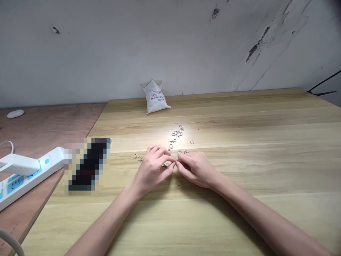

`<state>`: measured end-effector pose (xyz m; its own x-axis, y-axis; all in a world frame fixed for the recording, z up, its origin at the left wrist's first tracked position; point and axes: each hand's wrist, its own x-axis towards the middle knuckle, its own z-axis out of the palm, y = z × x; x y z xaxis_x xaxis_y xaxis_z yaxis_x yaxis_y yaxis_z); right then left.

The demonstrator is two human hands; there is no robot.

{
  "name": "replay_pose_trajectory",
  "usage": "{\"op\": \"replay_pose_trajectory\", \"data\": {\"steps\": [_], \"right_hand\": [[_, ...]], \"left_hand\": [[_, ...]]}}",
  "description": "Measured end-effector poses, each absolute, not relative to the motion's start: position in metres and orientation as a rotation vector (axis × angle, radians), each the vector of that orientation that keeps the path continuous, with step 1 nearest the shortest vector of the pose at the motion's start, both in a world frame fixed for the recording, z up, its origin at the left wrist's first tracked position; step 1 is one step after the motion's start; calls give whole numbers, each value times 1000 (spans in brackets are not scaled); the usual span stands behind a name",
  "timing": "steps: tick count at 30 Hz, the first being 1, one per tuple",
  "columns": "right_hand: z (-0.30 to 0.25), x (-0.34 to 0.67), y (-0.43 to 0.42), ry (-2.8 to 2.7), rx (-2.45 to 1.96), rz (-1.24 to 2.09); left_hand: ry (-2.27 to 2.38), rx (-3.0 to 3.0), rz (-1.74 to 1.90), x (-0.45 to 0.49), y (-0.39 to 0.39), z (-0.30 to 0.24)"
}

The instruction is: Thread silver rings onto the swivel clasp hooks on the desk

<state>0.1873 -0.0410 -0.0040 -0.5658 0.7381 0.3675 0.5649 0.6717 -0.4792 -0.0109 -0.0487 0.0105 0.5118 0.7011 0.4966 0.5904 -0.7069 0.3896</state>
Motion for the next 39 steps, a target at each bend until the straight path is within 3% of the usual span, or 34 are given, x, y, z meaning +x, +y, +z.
{"op": "replay_pose_trajectory", "data": {"steps": [11, 39], "right_hand": [[-9, 184, -43, -2266, -1005, 274], [-9, 181, -45, -2146, -1117, 492]], "left_hand": [[1148, 2459, 873, -11, -51, 12], [1164, 2276, 919, -7, -52, 12]]}}
